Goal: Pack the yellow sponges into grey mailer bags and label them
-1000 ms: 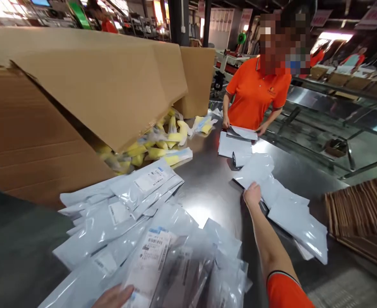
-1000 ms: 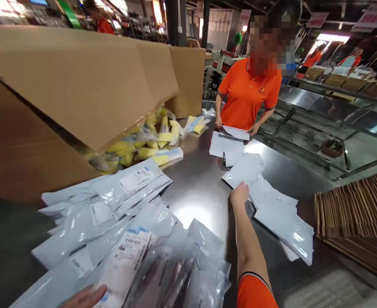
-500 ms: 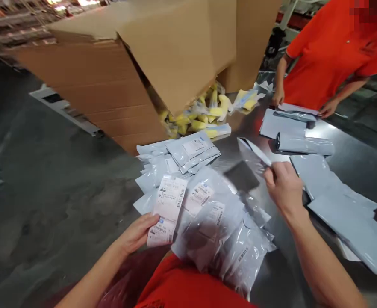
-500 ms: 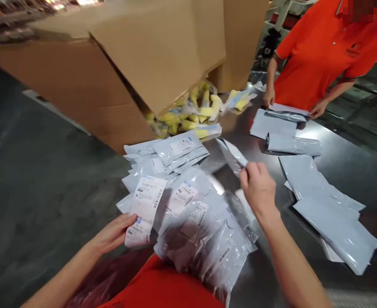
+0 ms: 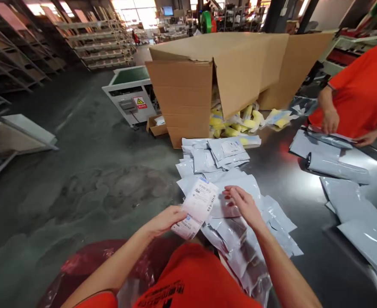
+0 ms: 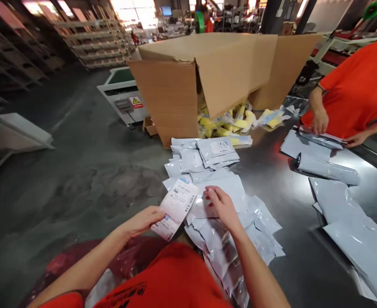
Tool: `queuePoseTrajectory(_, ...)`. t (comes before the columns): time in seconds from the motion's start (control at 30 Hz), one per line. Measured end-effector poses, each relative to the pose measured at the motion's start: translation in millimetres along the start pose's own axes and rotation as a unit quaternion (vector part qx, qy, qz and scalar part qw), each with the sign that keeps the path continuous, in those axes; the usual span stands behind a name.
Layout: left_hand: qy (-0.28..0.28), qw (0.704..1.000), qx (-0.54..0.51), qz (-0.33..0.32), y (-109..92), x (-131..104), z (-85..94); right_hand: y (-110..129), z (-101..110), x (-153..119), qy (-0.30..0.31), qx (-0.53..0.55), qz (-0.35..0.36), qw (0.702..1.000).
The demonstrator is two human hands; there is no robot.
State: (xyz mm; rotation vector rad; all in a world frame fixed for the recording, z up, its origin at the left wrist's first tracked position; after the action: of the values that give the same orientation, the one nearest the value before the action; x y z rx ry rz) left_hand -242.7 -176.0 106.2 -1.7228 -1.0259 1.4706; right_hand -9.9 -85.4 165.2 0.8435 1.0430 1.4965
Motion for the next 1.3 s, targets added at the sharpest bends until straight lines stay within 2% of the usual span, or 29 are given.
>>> queuePoseTrajectory(0.07, 0.023, 0.999, 0.034, -0.013, 10.7, 1.8, -1.0, 8.9, 0.5, 2.3, 0.024, 0.060, -0.013, 0.998)
queuePoseTrajectory(0.13, 0.047, 0.996, 0.074, -0.026, 17.1, 2.9, -1.2, 16.0, -9.7, -2.5, 0.064, 0.049, 0.002, 0.997)
queuePoseTrajectory(0.17, 0.062, 0.994, 0.088, -0.034, 17.1, 2.5, -1.5, 17.3, -14.7, -6.1, 0.063, 0.036, 0.003, 0.997)
queuePoseTrajectory(0.23, 0.091, 0.991, 0.083, -0.048, 9.0, -0.7, -2.7, 16.5, -22.6, -15.0, 0.035, 0.024, -0.007, 0.999)
queuePoseTrajectory(0.3, 0.101, 0.992, 0.051, -0.057, -8.2, -5.3, -5.3, 14.4, -28.6, -26.5, 0.008, 0.017, -0.022, 1.000)
queuePoseTrajectory(0.4, 0.042, 0.994, 0.048, -0.092, -40.1, -8.1, -12.8, 17.4, -37.3, -45.7, 0.015, 0.002, -0.017, 1.000)
queuePoseTrajectory(0.5, -0.044, 0.981, 0.120, -0.143, -60.5, -5.1, -27.0, 26.1, -40.6, -59.9, 0.003, -0.020, 0.013, 1.000)
queuePoseTrajectory(0.57, -0.060, 0.972, 0.163, -0.158, -62.3, -1.4, -39.2, 29.7, -41.1, -65.5, -0.012, -0.036, 0.026, 0.999)
queuePoseTrajectory(0.7, -0.028, 0.964, 0.209, -0.160, -49.7, 10.8, -51.4, 24.2, -33.3, -66.8, -0.023, -0.072, 0.037, 0.996)
queuePoseTrajectory(0.77, -0.015, 0.958, 0.240, -0.155, -40.9, 18.7, -44.4, 16.9, -10.5, -60.1, -0.075, -0.094, 0.052, 0.991)
queuePoseTrajectory(0.8, -0.009, 0.956, 0.255, -0.147, -36.3, 22.2, -37.5, 11.8, 7.5, -54.9, -0.123, -0.103, 0.055, 0.985)
queuePoseTrajectory(0.9, 0.005, 0.954, 0.278, -0.109, -25.6, 27.8, -6.0, -11.6, 69.1, -37.0, -0.290, -0.105, 0.022, 0.951)
queuePoseTrajectory(0.97, -0.004, 0.959, 0.271, -0.087, -25.6, 27.2, 18.2, -31.2, 92.4, -24.0, -0.349, -0.096, -0.005, 0.932)
queuePoseTrajectory(1.03, -0.026, 0.967, 0.241, -0.079, -32.7, 25.0, 38.7, -48.4, 90.2, -10.0, -0.347, -0.117, -0.008, 0.930)
queuePoseTrajectory(1.1, -0.054, 0.976, 0.193, -0.080, -43.9, 23.1, 52.1, -60.3, 69.5, 2.4, -0.315, -0.202, 0.010, 0.927)
queuePoseTrajectory(1.13, -0.065, 0.980, 0.167, -0.082, -49.4, 22.5, 55.5, -64.3, 57.0, 7.1, -0.297, -0.270, 0.021, 0.916)
queuePoseTrajectory(1.23, -0.066, 0.987, 0.119, -0.085, -60.9, 22.7, 51.8, -70.1, 29.9, 13.2, -0.241, -0.480, 0.038, 0.843)
queuePoseTrajectory(1.3, -0.044, 0.991, 0.103, -0.076, -64.2, 24.6, 39.5, -70.5, 28.0, 10.4, -0.218, -0.547, 0.029, 0.808)
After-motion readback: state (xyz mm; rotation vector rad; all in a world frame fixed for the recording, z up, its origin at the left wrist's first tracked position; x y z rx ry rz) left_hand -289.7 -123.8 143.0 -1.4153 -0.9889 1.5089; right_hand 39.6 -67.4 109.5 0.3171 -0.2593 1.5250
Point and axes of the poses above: each hand's wrist, its own x-axis towards the middle knuckle, its own z-axis out of the back of the hand, y = z × x, the point moved 5 cm from there along x, towards the middle knuckle, and after that the axes turned 15 degrees about -y, right-handed, at the moved point
